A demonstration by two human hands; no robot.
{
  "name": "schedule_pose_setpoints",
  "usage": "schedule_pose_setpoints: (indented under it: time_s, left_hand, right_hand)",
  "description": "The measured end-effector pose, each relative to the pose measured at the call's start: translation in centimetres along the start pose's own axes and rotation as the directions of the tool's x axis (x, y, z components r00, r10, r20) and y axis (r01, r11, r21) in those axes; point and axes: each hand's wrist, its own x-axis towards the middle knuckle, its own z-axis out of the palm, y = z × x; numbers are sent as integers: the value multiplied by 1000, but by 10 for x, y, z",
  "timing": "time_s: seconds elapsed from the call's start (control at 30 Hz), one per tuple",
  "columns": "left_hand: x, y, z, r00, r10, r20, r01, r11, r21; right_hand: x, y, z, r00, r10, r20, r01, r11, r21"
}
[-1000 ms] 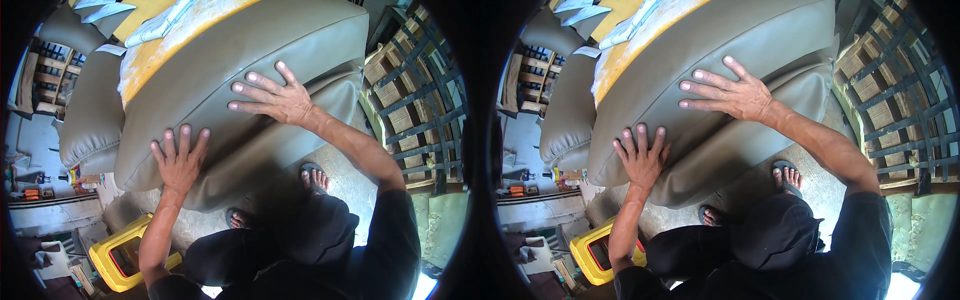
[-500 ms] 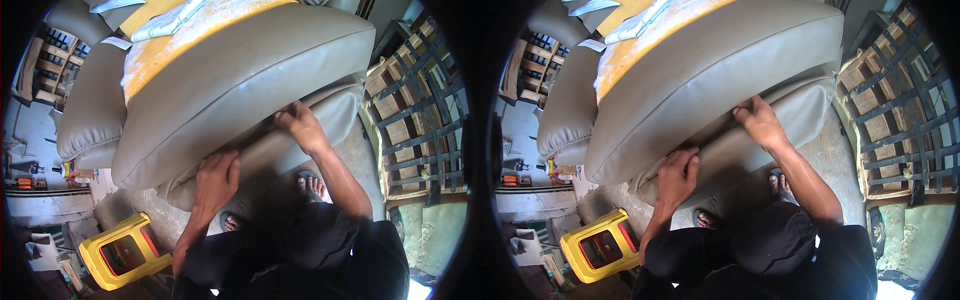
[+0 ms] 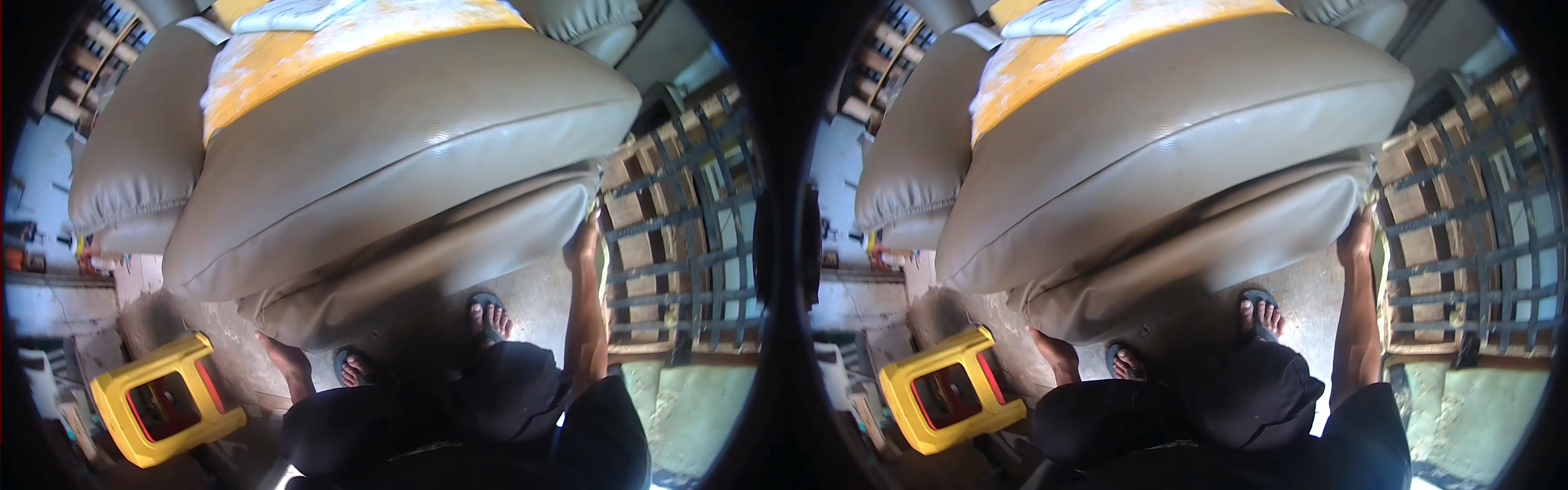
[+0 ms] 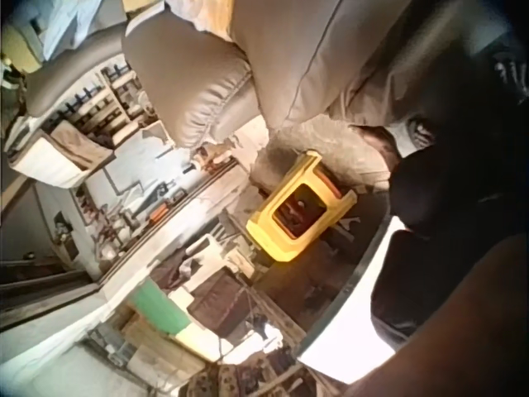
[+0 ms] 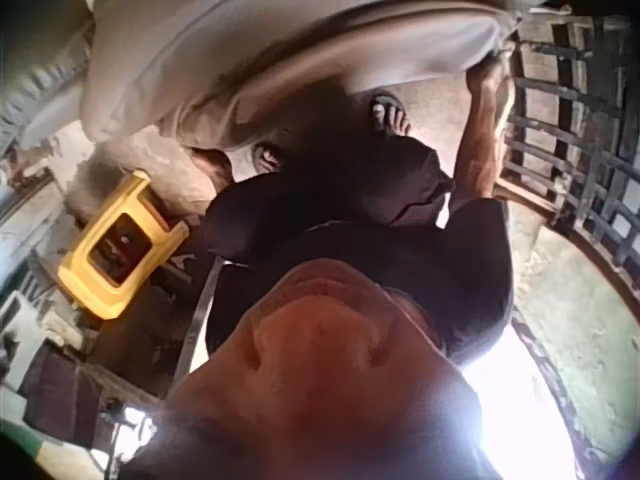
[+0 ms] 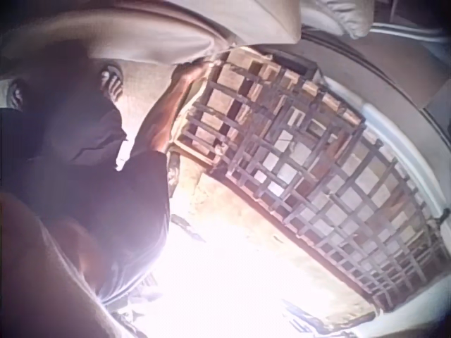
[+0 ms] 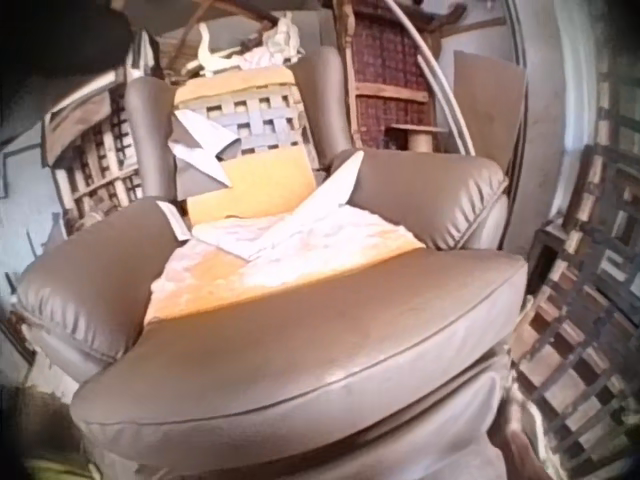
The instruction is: The person fits a new leather cover over the back and headrest sections of an armchair, pulling the material tight and tucking the edges into the frame joints.
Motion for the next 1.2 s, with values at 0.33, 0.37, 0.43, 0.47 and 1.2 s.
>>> schedule_pose_setpoints:
  time_s: [0.33,0.37,0.43,0.47,1.2]
  left_hand:
    - [39,-42,-11,976,-22,215,14,999,42]
    - [38,-42,-7,977,-26,211,16,999,50]
    - [33,-38,-7,980,-40,193,27,997,70]
    - [27,-35,-9,982,-48,181,35,997,74]
    - [-115,-1,-66,969,-227,-95,242,949,202]
  right_hand:
    - [37,12,51,990,-90,-110,44,931,-363]
    - [38,9,53,990,-92,-109,46,928,-369]
    - [30,7,48,990,-96,-108,48,923,-381]
    - [26,5,46,989,-101,-107,52,921,-386]
    - [-203,-103,-22,922,-232,-310,-4,794,-608]
